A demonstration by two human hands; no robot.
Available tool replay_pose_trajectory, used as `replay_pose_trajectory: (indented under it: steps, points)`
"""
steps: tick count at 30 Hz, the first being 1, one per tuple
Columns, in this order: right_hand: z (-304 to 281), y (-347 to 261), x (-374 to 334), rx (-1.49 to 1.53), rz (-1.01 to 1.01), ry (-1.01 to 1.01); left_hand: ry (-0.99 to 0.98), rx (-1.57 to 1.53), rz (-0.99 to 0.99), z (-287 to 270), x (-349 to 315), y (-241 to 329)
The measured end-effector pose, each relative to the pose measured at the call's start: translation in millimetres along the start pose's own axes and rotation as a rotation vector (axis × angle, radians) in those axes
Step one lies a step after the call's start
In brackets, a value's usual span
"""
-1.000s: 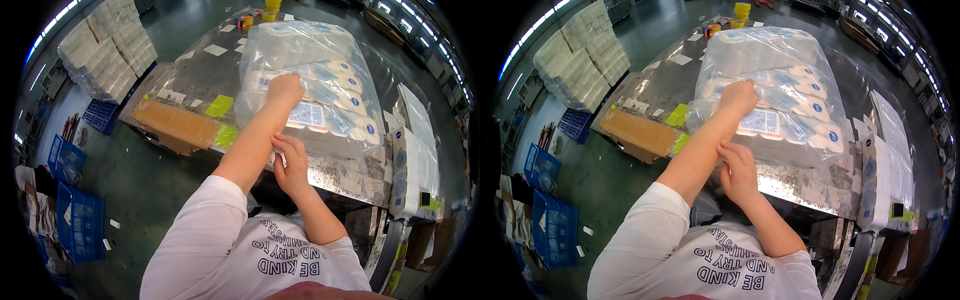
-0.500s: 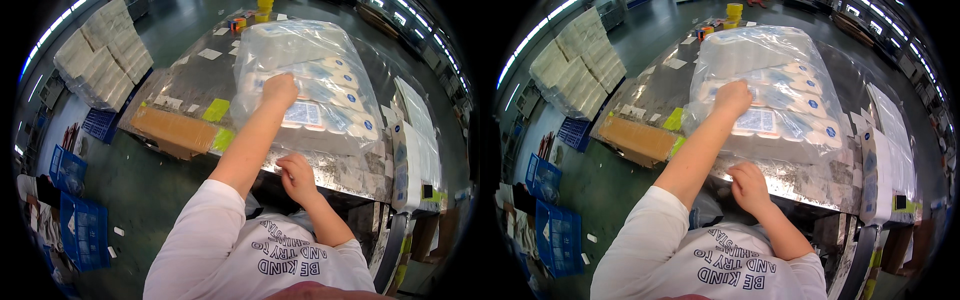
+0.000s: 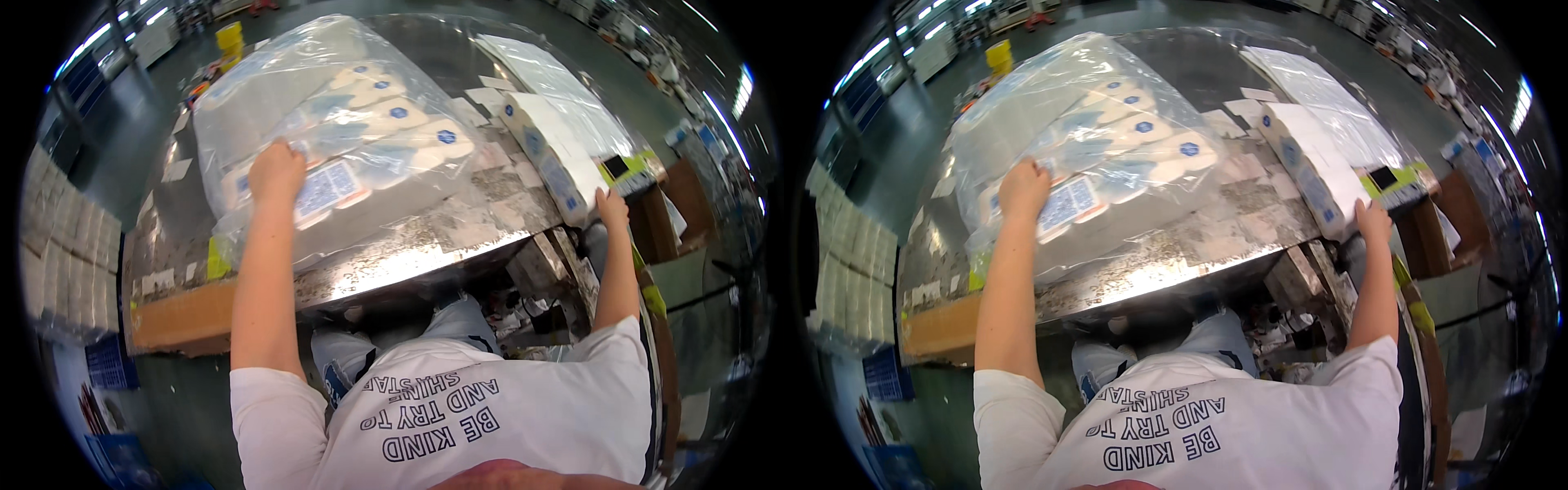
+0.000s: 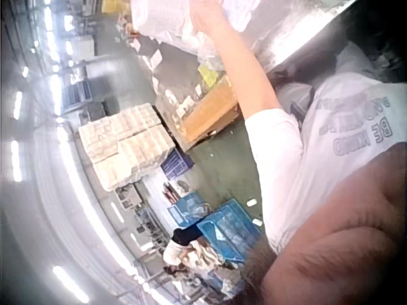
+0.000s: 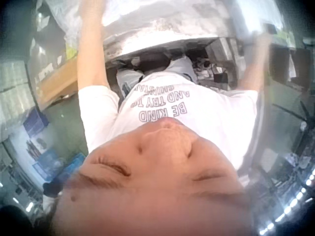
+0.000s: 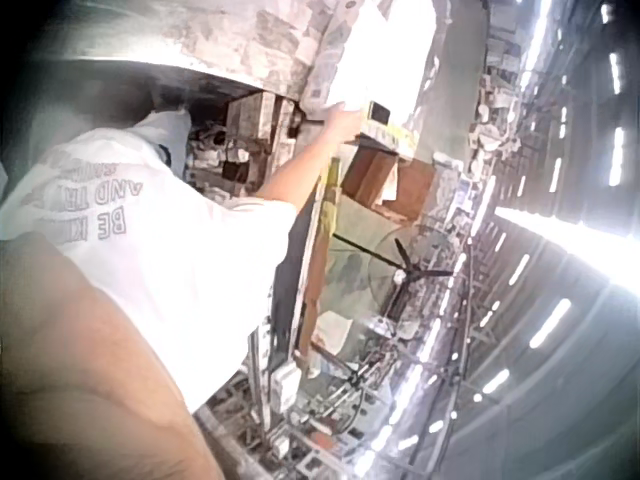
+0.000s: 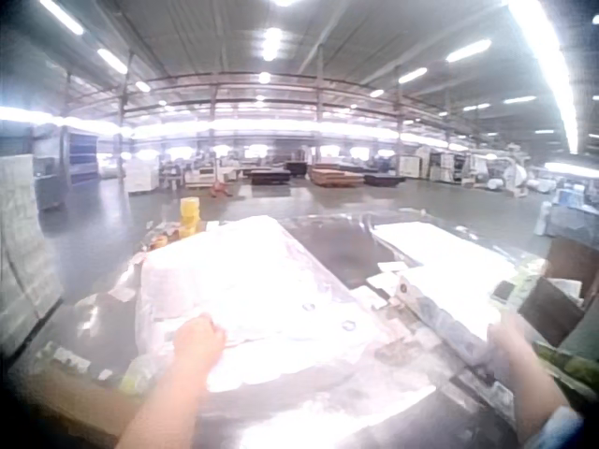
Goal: The person places individual rolls and multi-packs of tissue into a large plastic bag on a metal table and then moves the filled bag aside.
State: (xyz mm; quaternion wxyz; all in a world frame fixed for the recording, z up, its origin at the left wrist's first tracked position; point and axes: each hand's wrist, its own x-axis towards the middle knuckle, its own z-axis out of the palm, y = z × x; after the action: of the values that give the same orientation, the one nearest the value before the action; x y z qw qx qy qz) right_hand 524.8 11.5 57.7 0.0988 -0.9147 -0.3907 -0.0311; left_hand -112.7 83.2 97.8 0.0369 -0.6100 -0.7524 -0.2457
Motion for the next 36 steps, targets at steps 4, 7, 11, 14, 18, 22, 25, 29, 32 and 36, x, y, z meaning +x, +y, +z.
replay_pose_trajectory:
  steps: [4,7,11,14,18,22,25,29,32,36]
  points:
    - [73.4,87.2,80.4,0.488,-0.082,-0.044,-0.013,-0.005,0.049,0.6,1.9,16.2]
    - [35.0,22.2,56.5,0.402,-0.065,-0.188,-0.004,0.017,0.03,-3.2,-3.8,10.5]
    - [20.2,-34.1,22.7,0.469,-0.116,-0.308,0.01,0.021,0.029,-1.5,-0.9,8.8]
    - [20.6,-66.1,-4.6,0.544,-0.117,-0.349,0.014,0.014,0.048,-2.3,-1.5,14.1]
    - [50.6,-86.9,-26.3,0.619,-0.204,-0.213,0.023,0.018,0.042,0.8,-1.1,11.4]
    - [48.0,-98.4,-52.3,0.615,-0.207,-0.141,0.027,0.024,0.049,2.3,-1.5,10.4]
    - [42.5,-103.0,-59.1,0.572,-0.227,-0.139,0.021,0.014,0.05,2.1,-1.2,10.3]
    - [25.5,-109.6,-68.1,0.538,-0.244,-0.175,0.027,0.01,0.061,4.9,-0.1,9.3]
    - [17.6,-116.5,-67.4,0.465,-0.322,-0.171,0.042,0.002,0.072,2.2,-0.4,11.2]
    - [-18.6,-147.4,-59.1,0.103,-0.433,-0.282,0.044,0.001,0.083,5.4,0.3,8.4]
